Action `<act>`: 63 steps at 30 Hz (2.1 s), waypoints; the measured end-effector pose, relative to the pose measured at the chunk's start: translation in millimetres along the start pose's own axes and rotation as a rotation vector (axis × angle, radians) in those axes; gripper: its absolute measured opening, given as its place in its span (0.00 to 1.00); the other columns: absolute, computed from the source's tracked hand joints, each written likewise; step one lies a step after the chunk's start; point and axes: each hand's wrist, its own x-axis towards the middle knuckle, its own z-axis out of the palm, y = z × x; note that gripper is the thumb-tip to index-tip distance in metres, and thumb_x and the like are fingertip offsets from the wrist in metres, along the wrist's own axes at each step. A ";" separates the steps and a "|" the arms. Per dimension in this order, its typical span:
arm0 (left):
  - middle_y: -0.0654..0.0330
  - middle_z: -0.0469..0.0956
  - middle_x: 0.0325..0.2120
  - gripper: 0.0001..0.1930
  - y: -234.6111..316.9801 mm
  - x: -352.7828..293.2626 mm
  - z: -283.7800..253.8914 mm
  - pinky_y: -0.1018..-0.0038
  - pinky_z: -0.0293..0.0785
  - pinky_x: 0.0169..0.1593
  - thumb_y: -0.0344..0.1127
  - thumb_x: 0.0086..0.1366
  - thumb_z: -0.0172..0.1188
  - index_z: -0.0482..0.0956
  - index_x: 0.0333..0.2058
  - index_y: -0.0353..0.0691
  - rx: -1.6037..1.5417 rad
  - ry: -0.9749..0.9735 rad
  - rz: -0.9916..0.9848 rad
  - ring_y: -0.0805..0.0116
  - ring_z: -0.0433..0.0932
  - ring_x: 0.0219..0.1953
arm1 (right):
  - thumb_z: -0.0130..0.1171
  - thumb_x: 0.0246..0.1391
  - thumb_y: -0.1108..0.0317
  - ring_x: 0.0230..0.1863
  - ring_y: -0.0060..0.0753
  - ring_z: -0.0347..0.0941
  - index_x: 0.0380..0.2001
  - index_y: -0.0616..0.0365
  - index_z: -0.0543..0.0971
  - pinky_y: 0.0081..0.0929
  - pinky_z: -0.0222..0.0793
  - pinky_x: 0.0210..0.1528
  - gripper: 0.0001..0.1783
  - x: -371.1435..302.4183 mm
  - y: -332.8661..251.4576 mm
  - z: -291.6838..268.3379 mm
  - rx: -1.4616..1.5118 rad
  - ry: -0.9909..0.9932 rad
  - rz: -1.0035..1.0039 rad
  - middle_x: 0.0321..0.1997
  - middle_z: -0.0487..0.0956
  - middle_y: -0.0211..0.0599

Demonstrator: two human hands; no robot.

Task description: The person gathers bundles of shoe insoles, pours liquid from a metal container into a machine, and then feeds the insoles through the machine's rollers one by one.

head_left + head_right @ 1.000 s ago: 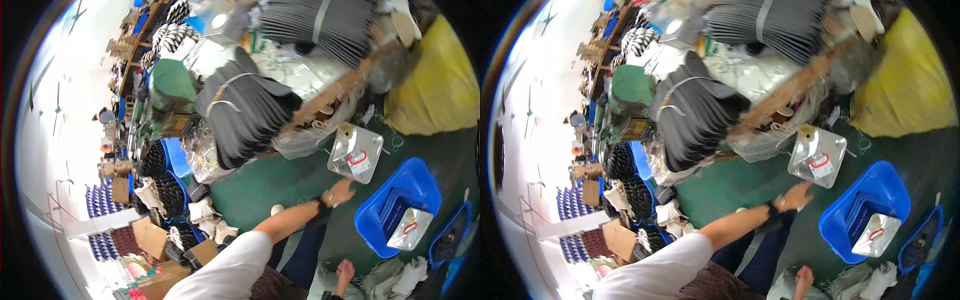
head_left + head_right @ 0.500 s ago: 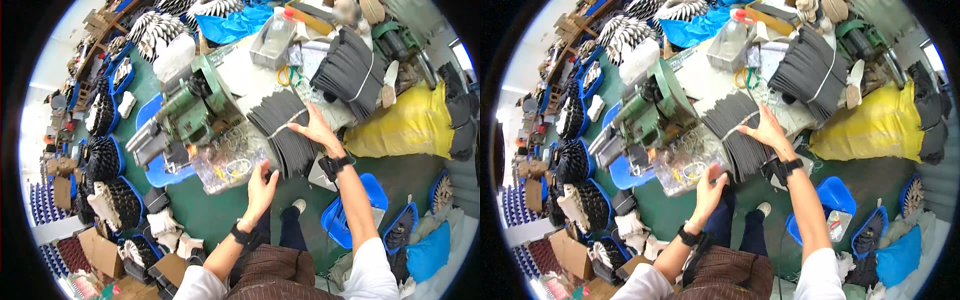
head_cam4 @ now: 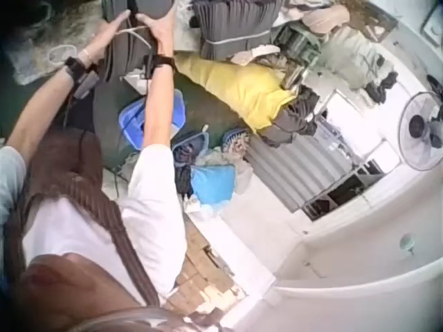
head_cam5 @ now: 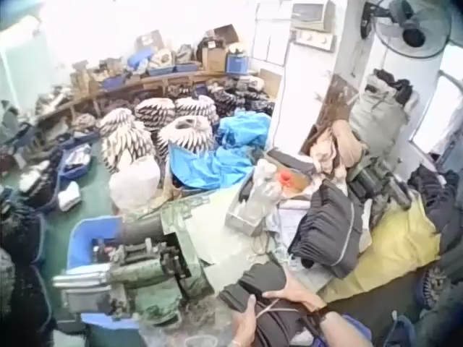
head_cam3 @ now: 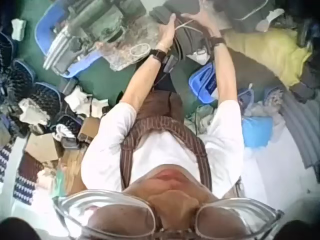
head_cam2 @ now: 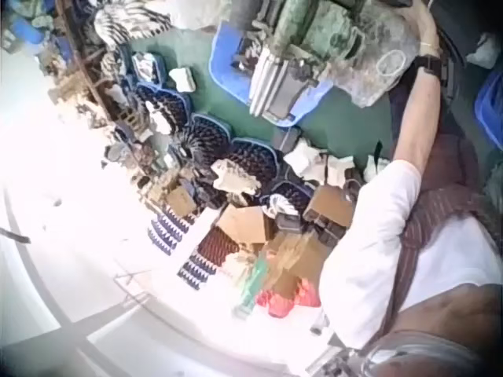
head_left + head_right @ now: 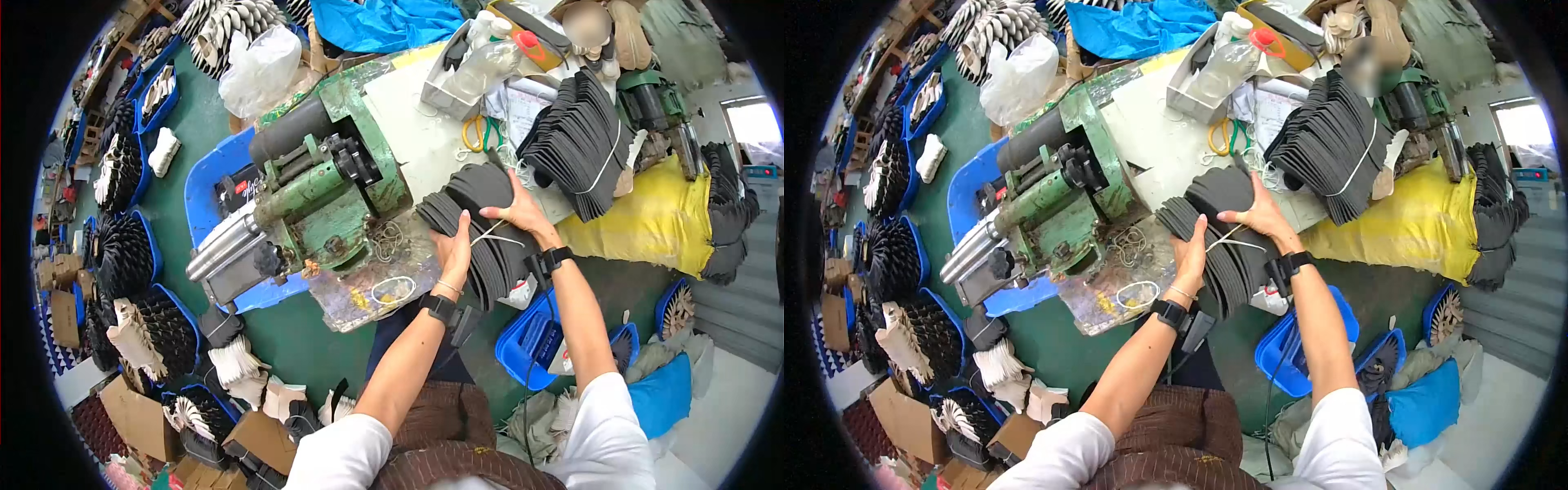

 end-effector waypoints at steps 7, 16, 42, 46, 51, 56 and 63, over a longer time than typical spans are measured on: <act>0.33 0.46 0.64 0.42 27.2 -28.4 -2.2 0.52 0.48 0.66 0.42 0.57 0.62 0.50 0.64 0.32 0.439 0.366 0.608 0.40 0.50 0.66 | 0.74 0.26 0.49 0.67 0.56 0.56 0.69 0.62 0.46 0.39 0.52 0.67 0.69 -0.8 -3.4 12.1 -0.299 0.080 0.081 0.64 0.62 0.61; 0.56 0.78 0.42 0.11 45.7 -14.8 12.9 0.48 0.40 0.68 0.33 0.53 0.54 0.84 0.32 0.40 1.039 -0.066 0.952 0.52 0.65 0.59 | 0.73 0.25 0.66 0.61 0.45 0.65 0.67 0.59 0.55 0.35 0.59 0.63 0.60 -29.5 -3.8 -21.4 0.329 0.258 -0.235 0.61 0.67 0.54; 0.49 0.55 0.61 0.72 137.3 -224.0 -72.3 0.64 0.55 0.65 0.48 0.33 0.82 0.33 0.65 0.31 -0.379 -0.375 0.751 0.59 0.59 0.62 | 0.50 0.53 0.32 0.63 0.47 0.57 0.66 0.69 0.53 0.40 0.47 0.66 0.54 -217.8 -183.6 -60.6 0.521 0.451 -0.702 0.63 0.60 0.53; 0.55 0.67 0.54 0.53 122.9 -223.8 -125.8 0.68 0.64 0.59 0.41 0.38 0.81 0.55 0.59 0.31 -0.562 -0.221 0.717 0.65 0.68 0.55 | 0.62 0.53 0.60 0.62 0.53 0.61 0.56 0.55 0.74 0.40 0.57 0.61 0.27 -240.0 -214.8 -48.1 0.097 0.467 -0.860 0.62 0.62 0.55; 0.53 0.68 0.53 0.48 111.5 -240.2 -174.0 0.69 0.63 0.58 0.54 0.50 0.71 0.57 0.60 0.29 -0.649 -0.014 0.726 0.63 0.68 0.55 | 0.70 0.44 0.68 0.59 0.52 0.69 0.56 0.59 0.72 0.37 0.64 0.59 0.33 -244.5 -236.0 -17.3 0.144 0.298 -0.984 0.60 0.69 0.56; 0.49 0.52 0.63 0.68 102.1 -257.2 -193.7 0.63 0.52 0.66 0.63 0.41 0.73 0.38 0.67 0.32 -0.511 0.252 0.905 0.58 0.54 0.65 | 0.74 0.36 0.64 0.55 0.46 0.72 0.53 0.62 0.75 0.35 0.67 0.56 0.37 -261.4 -256.0 19.9 0.330 0.242 -0.848 0.57 0.74 0.48; 0.51 0.59 0.59 0.58 81.4 -256.5 -217.8 0.64 0.55 0.65 0.41 0.41 0.77 0.47 0.65 0.34 -0.378 0.384 0.848 0.58 0.60 0.61 | 0.65 0.46 0.72 0.57 0.47 0.72 0.55 0.64 0.72 0.31 0.69 0.54 0.30 -258.5 -248.4 33.0 0.326 -0.055 -0.915 0.58 0.73 0.51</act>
